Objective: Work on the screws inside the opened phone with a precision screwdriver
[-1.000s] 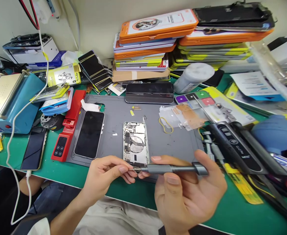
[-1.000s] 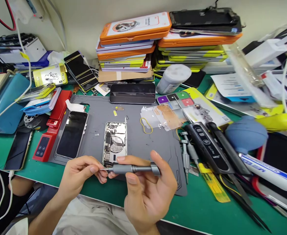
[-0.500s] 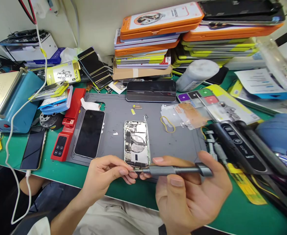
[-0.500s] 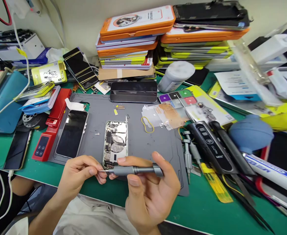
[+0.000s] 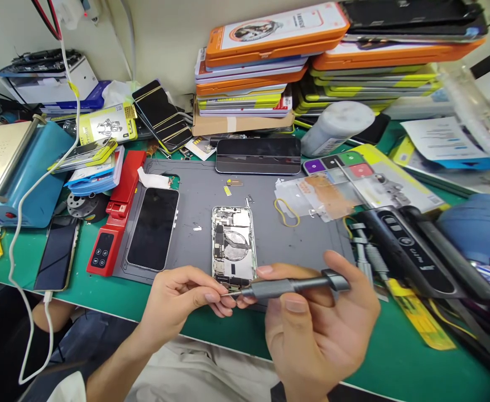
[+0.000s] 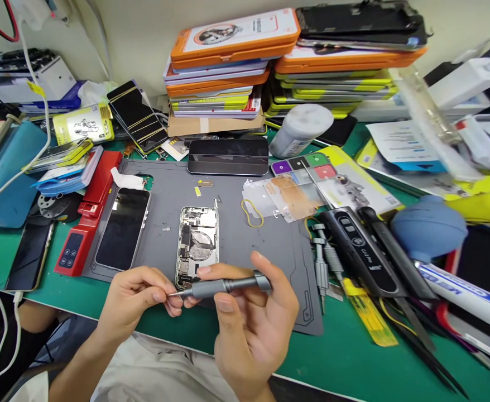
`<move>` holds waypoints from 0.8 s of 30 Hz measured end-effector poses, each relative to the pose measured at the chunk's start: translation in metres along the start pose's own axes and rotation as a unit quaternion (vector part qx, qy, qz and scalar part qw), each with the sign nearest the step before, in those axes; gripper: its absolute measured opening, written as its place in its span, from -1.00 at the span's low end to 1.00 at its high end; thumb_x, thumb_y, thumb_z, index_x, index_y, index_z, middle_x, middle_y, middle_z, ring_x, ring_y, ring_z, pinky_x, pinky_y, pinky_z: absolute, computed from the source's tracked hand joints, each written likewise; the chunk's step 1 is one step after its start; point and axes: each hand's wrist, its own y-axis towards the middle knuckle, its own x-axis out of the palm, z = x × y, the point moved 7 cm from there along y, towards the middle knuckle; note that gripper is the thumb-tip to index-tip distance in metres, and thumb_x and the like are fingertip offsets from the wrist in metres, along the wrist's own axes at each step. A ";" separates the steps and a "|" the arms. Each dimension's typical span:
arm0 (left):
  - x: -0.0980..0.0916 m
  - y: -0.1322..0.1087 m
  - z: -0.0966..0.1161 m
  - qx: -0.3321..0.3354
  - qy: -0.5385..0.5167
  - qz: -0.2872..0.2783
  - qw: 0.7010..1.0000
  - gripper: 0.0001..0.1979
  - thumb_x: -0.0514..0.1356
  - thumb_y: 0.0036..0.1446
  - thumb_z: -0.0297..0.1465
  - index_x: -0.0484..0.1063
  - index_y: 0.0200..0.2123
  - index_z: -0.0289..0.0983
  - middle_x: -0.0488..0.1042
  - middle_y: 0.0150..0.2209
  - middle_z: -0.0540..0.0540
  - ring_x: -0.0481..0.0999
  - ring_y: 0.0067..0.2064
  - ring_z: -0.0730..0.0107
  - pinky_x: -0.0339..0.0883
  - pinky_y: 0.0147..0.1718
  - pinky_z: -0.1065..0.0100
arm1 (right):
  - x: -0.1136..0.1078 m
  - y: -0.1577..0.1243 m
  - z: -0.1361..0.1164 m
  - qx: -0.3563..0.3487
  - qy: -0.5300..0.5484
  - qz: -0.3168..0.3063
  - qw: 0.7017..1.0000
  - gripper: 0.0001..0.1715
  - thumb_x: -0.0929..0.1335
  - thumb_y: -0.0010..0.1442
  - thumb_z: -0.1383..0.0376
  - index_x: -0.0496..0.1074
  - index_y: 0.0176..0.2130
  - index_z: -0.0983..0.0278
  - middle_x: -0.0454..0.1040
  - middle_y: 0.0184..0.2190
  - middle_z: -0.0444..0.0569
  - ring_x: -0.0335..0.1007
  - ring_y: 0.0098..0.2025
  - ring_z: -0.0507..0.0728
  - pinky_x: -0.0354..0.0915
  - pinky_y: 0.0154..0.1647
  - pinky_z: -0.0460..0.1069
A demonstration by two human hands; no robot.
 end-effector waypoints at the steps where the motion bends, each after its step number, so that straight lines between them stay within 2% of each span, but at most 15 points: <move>1: 0.000 0.000 0.000 -0.001 0.001 0.001 1.000 -0.88 0.51 0.11 -0.35 0.72 -0.35 -0.27 0.71 -0.39 -0.09 0.73 -0.38 0.38 0.67 -0.34 0.55 | 0.000 0.000 0.000 0.003 -0.001 0.000 1.000 -0.44 0.40 0.40 0.40 0.37 0.31 0.09 0.67 -0.22 -0.07 0.65 -0.28 0.14 0.55 -0.53 -0.05; 7: -0.001 0.001 0.000 -0.004 -0.001 0.009 1.000 -0.85 0.53 0.08 -0.34 0.70 -0.37 -0.30 0.70 -0.40 -0.10 0.72 -0.39 0.36 0.67 -0.35 0.53 | 0.000 -0.003 0.005 0.053 0.022 0.012 0.998 -0.48 0.40 0.42 0.36 0.38 0.30 0.03 0.67 -0.18 -0.10 0.65 -0.25 0.14 0.63 -0.41 0.01; 11: -0.002 0.001 0.000 -0.002 -0.005 0.009 1.000 -0.83 0.54 0.07 -0.35 0.69 -0.38 -0.31 0.70 -0.41 -0.11 0.72 -0.39 0.36 0.67 -0.37 0.53 | 0.001 -0.003 0.006 0.076 0.031 0.009 0.997 -0.49 0.40 0.42 0.35 0.38 0.29 0.03 0.67 -0.17 -0.11 0.60 -0.41 0.08 0.62 -0.45 0.01; 13: -0.001 0.000 0.000 -0.004 -0.002 0.008 1.000 -0.85 0.53 0.09 -0.35 0.69 -0.38 -0.31 0.70 -0.40 -0.11 0.72 -0.39 0.36 0.67 -0.36 0.53 | 0.001 -0.003 0.007 0.089 0.028 0.010 0.996 -0.51 0.40 0.43 0.33 0.38 0.28 0.05 0.67 -0.19 -0.12 0.60 -0.42 0.07 0.62 -0.45 0.00; 19: 0.000 -0.001 0.001 0.005 0.010 -0.008 1.000 -0.88 0.50 0.13 -0.36 0.70 -0.36 -0.29 0.71 -0.38 -0.10 0.72 -0.37 0.41 0.67 -0.33 0.55 | -0.001 -0.001 0.009 0.089 0.010 0.006 0.996 -0.49 0.41 0.43 0.30 0.36 0.30 0.07 0.67 -0.20 -0.10 0.65 -0.28 0.08 0.64 -0.35 -0.03; 24: -0.001 0.000 0.001 0.010 0.007 -0.008 1.000 -0.89 0.51 0.11 -0.37 0.71 -0.37 -0.27 0.71 -0.39 -0.08 0.73 -0.37 0.40 0.67 -0.34 0.55 | -0.001 -0.002 0.009 0.088 0.012 0.001 0.996 -0.50 0.42 0.42 0.31 0.36 0.28 0.07 0.67 -0.21 -0.11 0.62 -0.36 0.06 0.61 -0.43 -0.06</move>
